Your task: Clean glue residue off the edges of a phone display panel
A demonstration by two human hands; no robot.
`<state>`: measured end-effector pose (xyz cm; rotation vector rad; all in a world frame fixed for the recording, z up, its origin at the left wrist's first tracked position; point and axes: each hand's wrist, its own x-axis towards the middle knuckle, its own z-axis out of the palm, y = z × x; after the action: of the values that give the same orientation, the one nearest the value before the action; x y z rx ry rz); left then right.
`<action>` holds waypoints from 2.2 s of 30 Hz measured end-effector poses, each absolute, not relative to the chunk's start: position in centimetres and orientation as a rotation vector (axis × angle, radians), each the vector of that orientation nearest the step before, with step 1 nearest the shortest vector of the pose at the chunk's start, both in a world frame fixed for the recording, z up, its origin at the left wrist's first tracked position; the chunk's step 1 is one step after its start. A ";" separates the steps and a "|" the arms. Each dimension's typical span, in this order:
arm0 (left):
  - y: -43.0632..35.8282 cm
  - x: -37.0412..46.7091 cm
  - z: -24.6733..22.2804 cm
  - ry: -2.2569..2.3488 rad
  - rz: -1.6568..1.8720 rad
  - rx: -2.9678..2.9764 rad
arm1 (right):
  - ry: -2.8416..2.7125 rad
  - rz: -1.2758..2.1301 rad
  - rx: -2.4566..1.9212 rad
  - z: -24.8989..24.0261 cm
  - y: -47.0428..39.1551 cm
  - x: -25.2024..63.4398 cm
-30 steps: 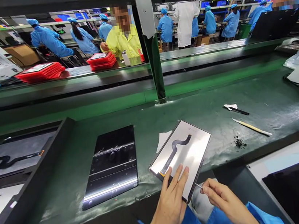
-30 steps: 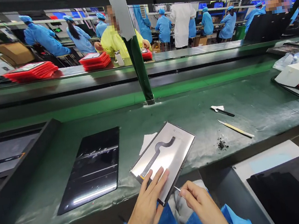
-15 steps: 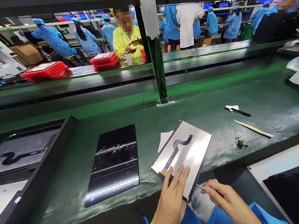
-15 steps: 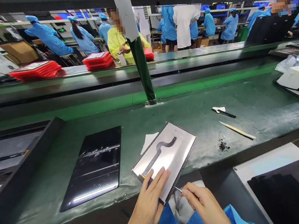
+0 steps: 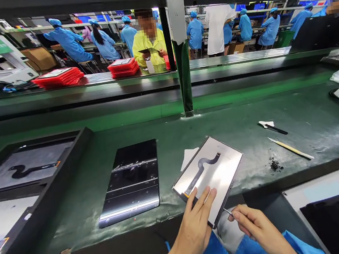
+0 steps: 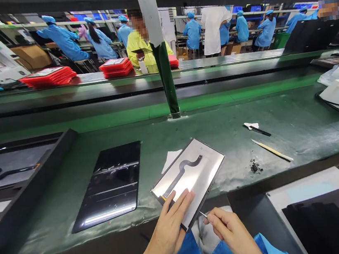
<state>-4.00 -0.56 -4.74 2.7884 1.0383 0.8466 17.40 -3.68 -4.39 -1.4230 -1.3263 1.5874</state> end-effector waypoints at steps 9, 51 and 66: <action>-0.5 -3.9 -4.9 1.037 0.871 2.781 | -1.130 1.850 -1.312 -4.4 -3.1 17.6; -0.6 -4.0 -5.2 1.048 0.845 2.740 | -1.061 1.649 -1.412 -1.8 -2.3 20.5; -0.5 -3.9 -5.1 1.038 0.875 2.750 | -1.023 1.473 -1.542 1.3 -1.6 21.2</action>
<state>-3.94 -0.53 -5.07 2.7504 1.0382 0.8754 21.20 -1.64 1.33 -1.5420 -1.0234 1.4729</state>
